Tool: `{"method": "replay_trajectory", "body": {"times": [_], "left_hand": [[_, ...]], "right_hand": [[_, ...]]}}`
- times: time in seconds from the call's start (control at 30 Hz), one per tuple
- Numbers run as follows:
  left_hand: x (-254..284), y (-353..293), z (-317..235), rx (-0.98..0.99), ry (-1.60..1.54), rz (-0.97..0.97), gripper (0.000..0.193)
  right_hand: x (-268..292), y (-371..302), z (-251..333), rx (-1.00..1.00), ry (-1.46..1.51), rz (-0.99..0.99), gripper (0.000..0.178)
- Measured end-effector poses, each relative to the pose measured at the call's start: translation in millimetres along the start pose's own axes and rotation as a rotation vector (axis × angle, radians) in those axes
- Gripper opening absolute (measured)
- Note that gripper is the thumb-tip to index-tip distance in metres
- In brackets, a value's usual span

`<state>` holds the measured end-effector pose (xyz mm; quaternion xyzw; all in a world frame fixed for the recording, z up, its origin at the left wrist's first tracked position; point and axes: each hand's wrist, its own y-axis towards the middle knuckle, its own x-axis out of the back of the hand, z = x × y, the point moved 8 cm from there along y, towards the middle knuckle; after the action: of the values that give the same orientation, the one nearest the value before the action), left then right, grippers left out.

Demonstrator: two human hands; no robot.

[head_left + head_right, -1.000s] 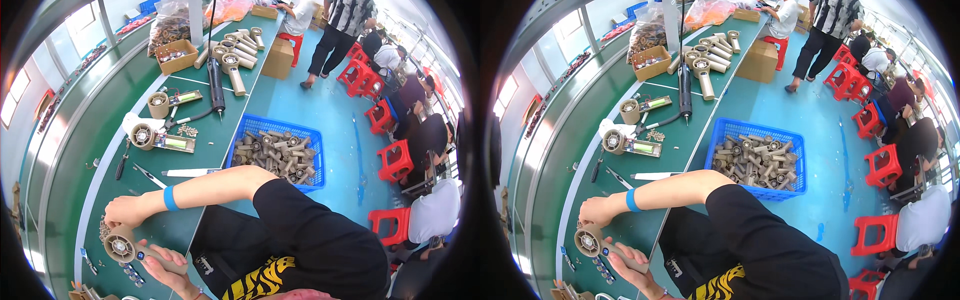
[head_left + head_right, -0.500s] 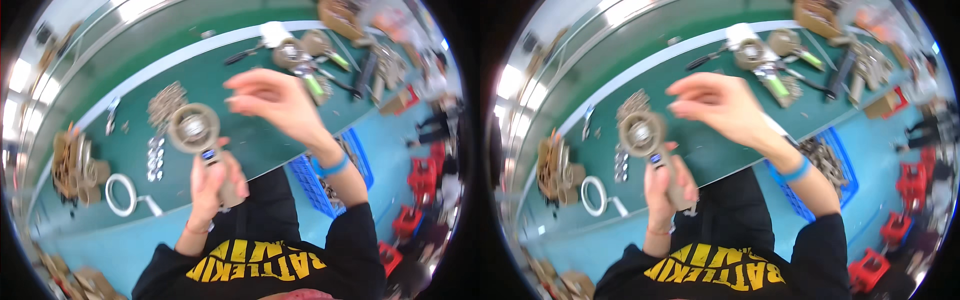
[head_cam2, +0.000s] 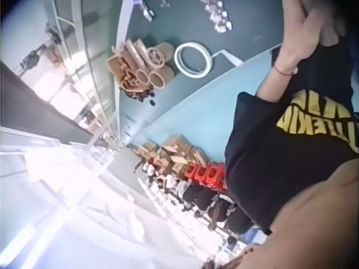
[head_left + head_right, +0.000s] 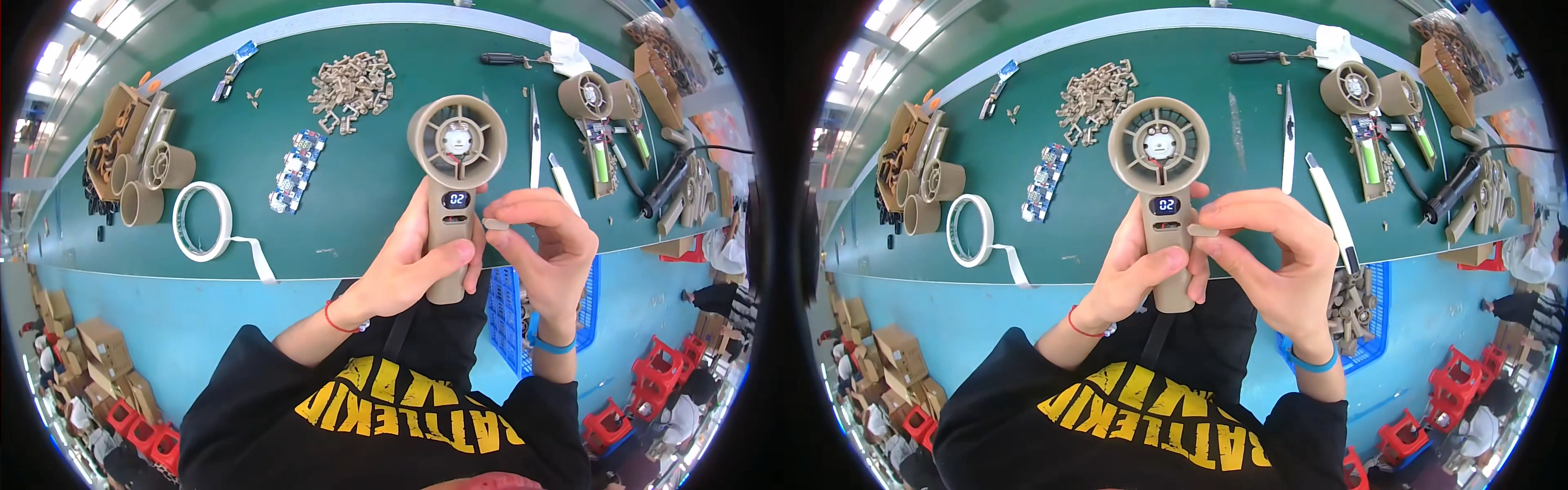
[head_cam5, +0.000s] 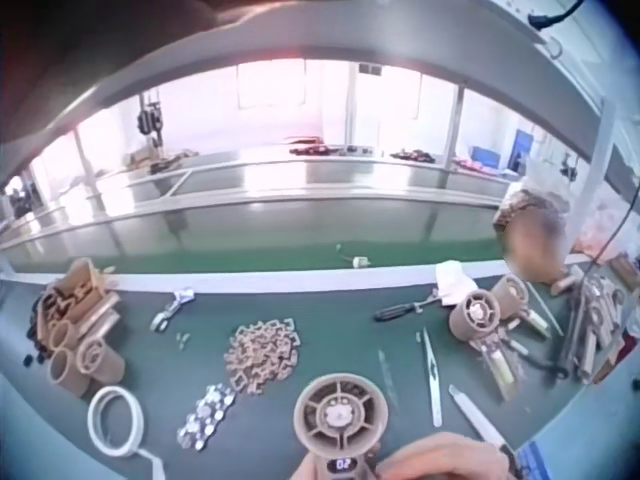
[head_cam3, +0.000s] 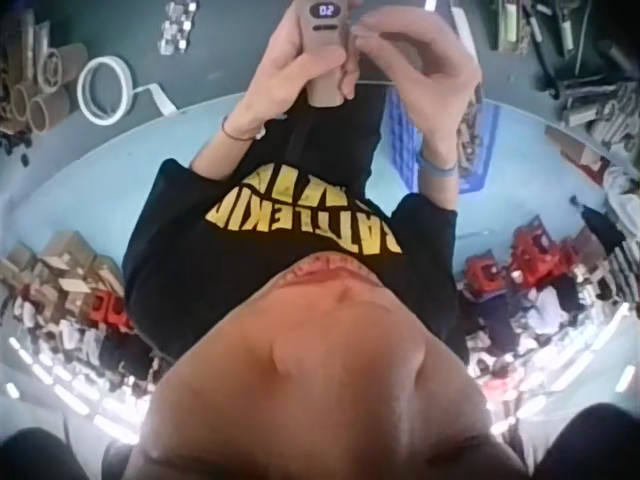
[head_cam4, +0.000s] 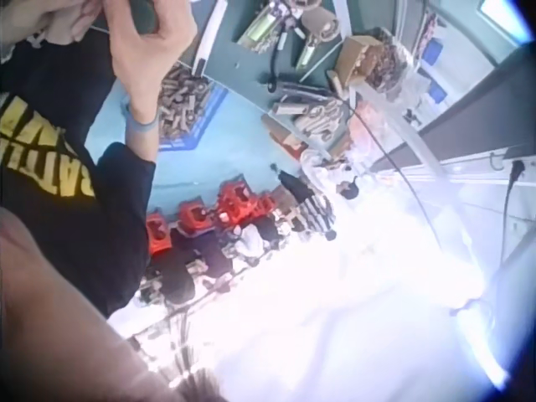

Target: Assembling handheld electronic fans by installing motors, batteries, and circuit boards into plastic casings.

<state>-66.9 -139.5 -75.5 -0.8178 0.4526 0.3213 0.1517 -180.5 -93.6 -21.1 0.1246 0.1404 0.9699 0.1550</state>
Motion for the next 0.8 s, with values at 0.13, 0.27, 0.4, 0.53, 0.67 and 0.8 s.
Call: {"method": "replay_trajectory", "body": {"times": [0.13,0.27,0.4,0.53,0.67,0.8], "left_hand": [[0.1,-1.9,2.0,-0.007,0.008,-0.057,0.058],[3.9,-3.1,2.4,-0.006,-0.003,-0.078,0.057],[3.0,-0.5,2.6,0.027,-0.079,-0.012,0.046],[3.4,0.3,1.1,0.033,-0.083,-0.08,0.039],[7.0,-0.8,4.0,0.05,-0.018,-0.098,0.043],[0.7,-2.1,3.7,0.023,-0.011,-0.039,0.052]], "right_hand": [[-5.0,0.4,-3.4,-0.04,-0.003,0.044,0.024],[-9.6,0.0,-6.1,-0.088,0.015,0.057,0.024],[-5.5,-0.6,-6.5,-0.121,-0.007,0.036,0.022],[-5.5,-2.0,-6.9,-0.133,0.038,0.01,0.022],[-9.6,-1.0,-5.9,-0.12,0.027,0.042,0.022],[-3.6,-5.3,-8.4,-0.134,0.094,-0.024,0.024]]}}
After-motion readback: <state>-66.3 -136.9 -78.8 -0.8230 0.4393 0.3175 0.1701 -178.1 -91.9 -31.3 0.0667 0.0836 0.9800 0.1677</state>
